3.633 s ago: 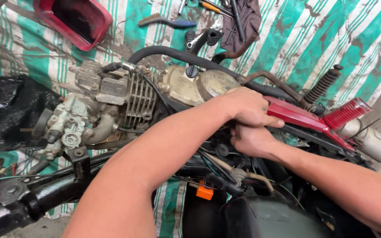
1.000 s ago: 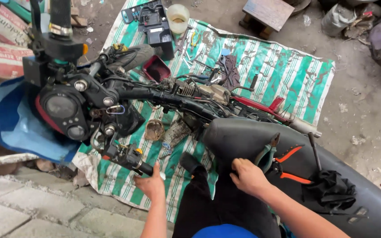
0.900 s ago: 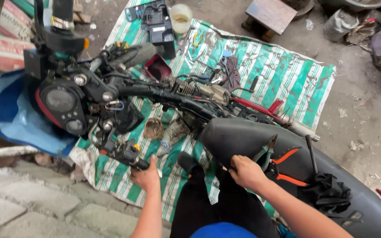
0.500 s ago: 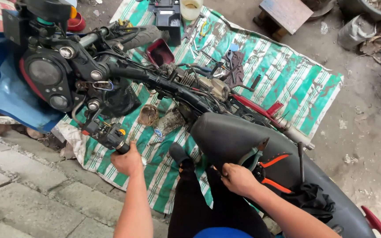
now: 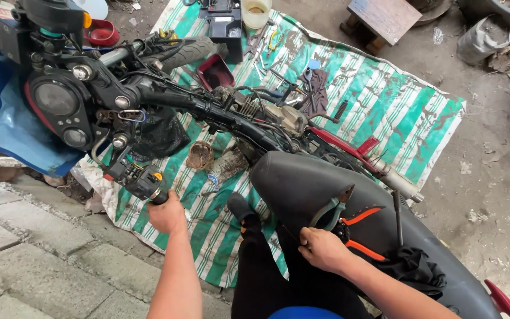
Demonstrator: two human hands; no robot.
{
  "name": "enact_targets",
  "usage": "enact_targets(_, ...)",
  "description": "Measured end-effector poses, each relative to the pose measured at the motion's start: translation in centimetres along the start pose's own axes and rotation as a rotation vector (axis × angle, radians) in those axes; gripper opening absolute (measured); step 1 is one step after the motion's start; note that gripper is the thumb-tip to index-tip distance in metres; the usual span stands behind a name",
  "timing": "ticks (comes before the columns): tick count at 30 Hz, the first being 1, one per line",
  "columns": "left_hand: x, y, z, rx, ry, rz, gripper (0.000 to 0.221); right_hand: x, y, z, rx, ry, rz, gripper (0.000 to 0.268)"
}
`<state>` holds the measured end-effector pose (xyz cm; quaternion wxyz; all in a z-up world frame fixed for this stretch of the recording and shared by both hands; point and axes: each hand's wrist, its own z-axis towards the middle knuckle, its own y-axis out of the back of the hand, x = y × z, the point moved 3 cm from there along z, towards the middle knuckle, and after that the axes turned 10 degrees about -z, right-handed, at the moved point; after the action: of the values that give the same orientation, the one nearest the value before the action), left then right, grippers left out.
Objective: Repairing and adjusting motorcycle electrical controls and engine components using pliers and hands.
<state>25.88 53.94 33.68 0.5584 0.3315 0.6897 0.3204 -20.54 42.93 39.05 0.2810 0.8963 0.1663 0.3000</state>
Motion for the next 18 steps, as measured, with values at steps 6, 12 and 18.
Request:
enact_targets(6,0.0,0.2,-0.5,0.094,-0.021,-0.033,0.114,0.1,0.2,0.1,0.031,0.017,-0.018,0.019)
enact_targets(12,-0.1,-0.4,0.1,0.010,-0.049,-0.040,0.076,-0.1,0.2,0.1,0.029,0.010,-0.039,0.022)
enact_targets(18,-0.4,0.3,0.0,-0.014,-0.026,-0.009,0.067,0.5,-0.9,-0.2,0.017,0.024,-0.037,0.021)
